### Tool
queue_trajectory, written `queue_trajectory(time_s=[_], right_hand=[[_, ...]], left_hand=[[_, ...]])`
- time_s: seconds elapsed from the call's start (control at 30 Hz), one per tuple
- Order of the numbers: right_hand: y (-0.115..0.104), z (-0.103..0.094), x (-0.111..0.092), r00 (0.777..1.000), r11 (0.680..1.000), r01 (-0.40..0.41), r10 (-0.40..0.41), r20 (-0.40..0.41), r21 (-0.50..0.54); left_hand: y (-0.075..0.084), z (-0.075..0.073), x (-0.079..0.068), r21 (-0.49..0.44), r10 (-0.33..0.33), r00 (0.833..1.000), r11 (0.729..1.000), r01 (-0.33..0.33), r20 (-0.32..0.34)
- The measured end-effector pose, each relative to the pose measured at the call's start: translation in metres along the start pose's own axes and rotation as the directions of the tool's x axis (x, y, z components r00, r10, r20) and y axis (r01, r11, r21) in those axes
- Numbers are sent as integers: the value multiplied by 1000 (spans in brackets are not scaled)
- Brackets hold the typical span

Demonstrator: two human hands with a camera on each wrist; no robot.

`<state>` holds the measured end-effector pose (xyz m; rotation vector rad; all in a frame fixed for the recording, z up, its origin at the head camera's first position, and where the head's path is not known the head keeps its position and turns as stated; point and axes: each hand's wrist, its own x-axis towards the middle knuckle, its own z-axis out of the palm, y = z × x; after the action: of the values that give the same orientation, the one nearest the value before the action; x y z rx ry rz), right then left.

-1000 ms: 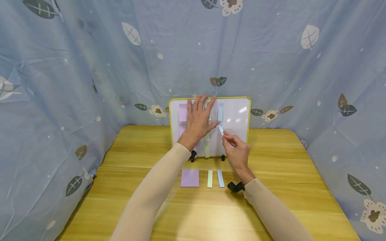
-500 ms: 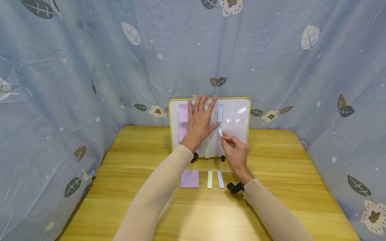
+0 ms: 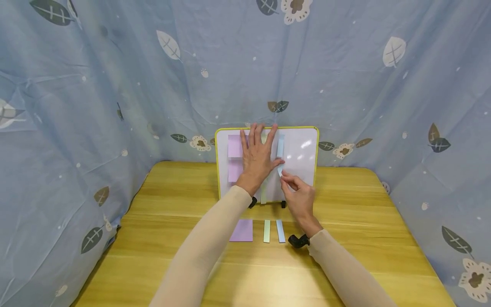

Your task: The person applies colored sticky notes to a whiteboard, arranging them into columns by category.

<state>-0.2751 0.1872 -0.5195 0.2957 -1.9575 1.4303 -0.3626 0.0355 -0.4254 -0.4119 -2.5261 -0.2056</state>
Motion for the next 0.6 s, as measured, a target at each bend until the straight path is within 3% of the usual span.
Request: queue_trajectory(time_s=[0.23,0.6], right_hand=[[1,1,-2,1000,1000,3,-3,21,-13],[2,0,-4,999,999,-6,7,35,-33]], left_hand=[[1,3,-2,11,8,999,1000,-8,-38],[-1,0,-3,27,28,999,999,-29,19]])
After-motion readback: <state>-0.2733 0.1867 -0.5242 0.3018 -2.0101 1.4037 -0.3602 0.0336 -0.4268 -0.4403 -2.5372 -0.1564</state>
